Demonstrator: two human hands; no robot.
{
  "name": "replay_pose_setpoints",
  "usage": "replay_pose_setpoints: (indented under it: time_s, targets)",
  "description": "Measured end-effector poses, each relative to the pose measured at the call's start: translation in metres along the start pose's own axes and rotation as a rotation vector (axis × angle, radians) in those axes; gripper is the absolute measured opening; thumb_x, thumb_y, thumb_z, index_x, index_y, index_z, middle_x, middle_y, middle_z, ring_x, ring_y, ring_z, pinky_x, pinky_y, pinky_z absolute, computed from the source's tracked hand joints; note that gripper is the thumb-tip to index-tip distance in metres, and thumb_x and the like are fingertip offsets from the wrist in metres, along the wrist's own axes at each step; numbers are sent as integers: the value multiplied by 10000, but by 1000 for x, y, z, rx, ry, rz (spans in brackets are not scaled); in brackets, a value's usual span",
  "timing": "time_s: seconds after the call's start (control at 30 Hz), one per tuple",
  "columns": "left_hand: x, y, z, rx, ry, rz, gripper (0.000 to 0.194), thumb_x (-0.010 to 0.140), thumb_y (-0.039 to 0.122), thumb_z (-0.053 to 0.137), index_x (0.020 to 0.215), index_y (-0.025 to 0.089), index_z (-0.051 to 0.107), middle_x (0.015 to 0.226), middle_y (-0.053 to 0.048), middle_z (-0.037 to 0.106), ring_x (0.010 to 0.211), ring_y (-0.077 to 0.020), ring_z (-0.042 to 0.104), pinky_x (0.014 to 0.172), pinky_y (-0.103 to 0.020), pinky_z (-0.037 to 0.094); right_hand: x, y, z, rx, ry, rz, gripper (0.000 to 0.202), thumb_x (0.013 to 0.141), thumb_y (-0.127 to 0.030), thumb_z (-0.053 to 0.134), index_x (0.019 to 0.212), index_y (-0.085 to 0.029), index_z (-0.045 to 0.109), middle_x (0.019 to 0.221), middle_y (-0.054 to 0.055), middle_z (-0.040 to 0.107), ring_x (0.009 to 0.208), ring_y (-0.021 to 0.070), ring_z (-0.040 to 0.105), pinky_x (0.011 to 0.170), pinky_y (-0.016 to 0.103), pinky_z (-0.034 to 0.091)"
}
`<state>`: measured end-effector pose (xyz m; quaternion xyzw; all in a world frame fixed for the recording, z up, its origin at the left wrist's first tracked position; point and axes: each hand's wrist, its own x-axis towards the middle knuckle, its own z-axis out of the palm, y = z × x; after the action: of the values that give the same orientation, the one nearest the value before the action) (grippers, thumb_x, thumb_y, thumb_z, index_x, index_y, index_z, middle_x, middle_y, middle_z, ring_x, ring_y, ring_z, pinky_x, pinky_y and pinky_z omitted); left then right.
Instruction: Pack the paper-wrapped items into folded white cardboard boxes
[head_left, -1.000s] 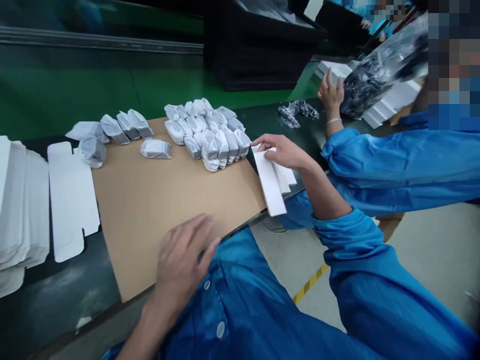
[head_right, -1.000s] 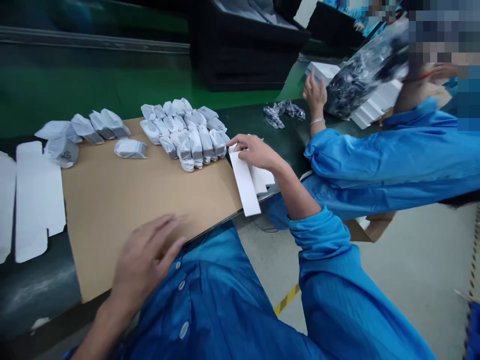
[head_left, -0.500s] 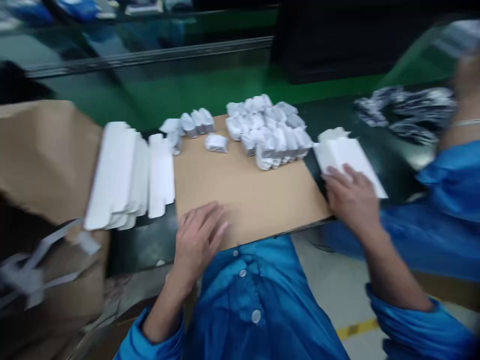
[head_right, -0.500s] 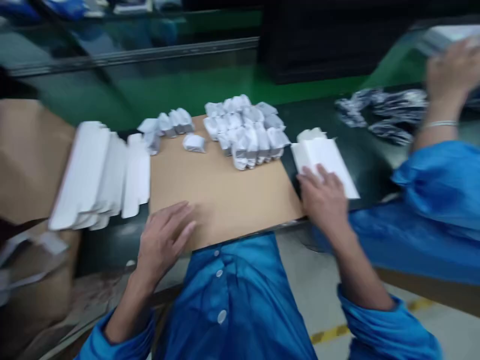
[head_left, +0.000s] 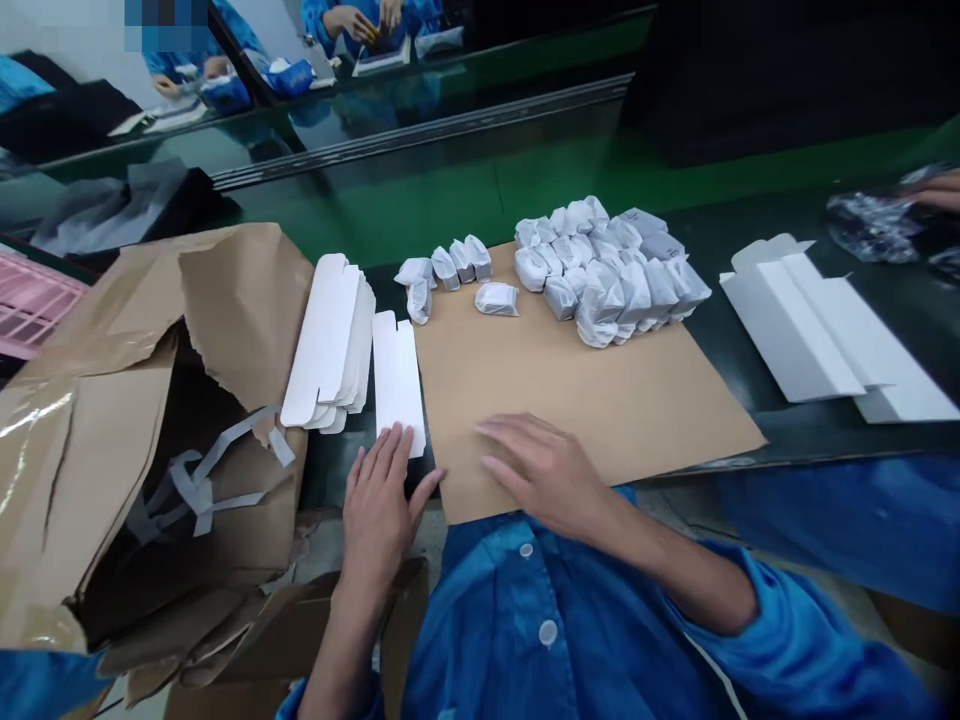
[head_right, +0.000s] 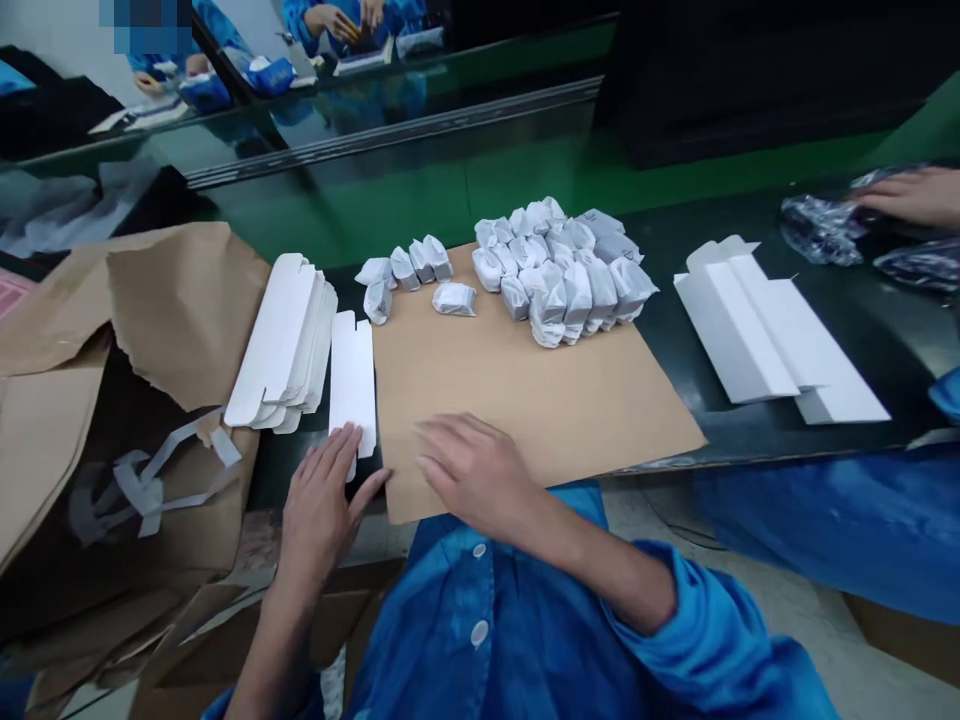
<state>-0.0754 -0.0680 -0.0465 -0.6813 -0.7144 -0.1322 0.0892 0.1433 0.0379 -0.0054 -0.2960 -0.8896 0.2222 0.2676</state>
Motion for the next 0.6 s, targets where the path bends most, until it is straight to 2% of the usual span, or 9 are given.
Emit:
replay_pose_setpoints:
  time_s: [0.07,0.13,0.2,0.27,0.33,0.4,0.47,0.53,0.6]
  targets:
    - [-24,-11,-7,-25,-37,65,625,927,437,592,1478,197,420,1442,-193,557,1343,-342,535,1055,-535,482,22,-8,28,-73,-90,-68,396,974,-307,542,1347,-179,576,1400,141,595,1304,303,553,1069,501,501]
    - [-46,-20,-15,-48,-34,131,580,924,318,619,1468,228,441,1412,-157,595,1308,-307,574,1028,-481,522,35,-5,44,-126,-154,-91,411,952,-296,581,1337,-153,578,1444,166,548,1370,342,477,1109,547,446]
    - [-64,-24,-23,-84,77,143,531,917,152,599,1429,247,500,1279,-115,696,1190,-257,666,965,-409,572,38,-2,49,-65,-172,-48,386,934,-279,611,1297,-149,601,1428,167,559,1386,347,456,1131,566,412]
    - [-77,-20,-30,-103,292,77,496,905,76,580,1374,236,568,1144,-99,755,1073,-242,722,898,-390,603,36,-4,43,144,-145,63,389,938,-307,612,1297,-155,599,1406,162,580,1368,328,483,1134,568,407]
    - [-84,-11,-37,-94,502,-12,454,899,95,600,1337,212,605,1112,-116,762,1053,-270,728,888,-440,605,34,-14,33,530,-167,230,470,967,-389,567,1383,-174,525,1347,157,628,1250,282,598,1056,523,496]
    - [-85,2,-44,-91,589,-41,452,886,115,629,1327,212,611,1128,-123,756,1082,-291,715,929,-490,583,34,-29,26,946,-240,408,600,972,-477,535,1484,-197,395,1299,153,660,1076,232,694,917,443,587]
    - [-82,17,-50,-129,535,30,463,874,111,647,1317,239,611,1112,-99,765,1082,-278,716,982,-500,550,40,-43,27,1212,-229,531,759,920,-498,612,1539,-212,279,1330,158,642,1016,212,714,860,392,606]
    - [-76,31,-55,-175,419,148,424,878,88,632,1272,246,633,1077,-71,777,1053,-241,727,1023,-466,519,49,-48,36,1312,-116,581,901,833,-438,729,1550,-207,235,1347,154,631,1033,215,708,875,371,598]
    - [-68,41,-58,-220,333,286,381,883,106,642,1231,259,648,1059,-39,783,1043,-207,727,1031,-413,506,58,-45,40,1340,-54,577,957,797,-381,756,1556,-198,203,1274,134,674,984,216,715,824,351,601]
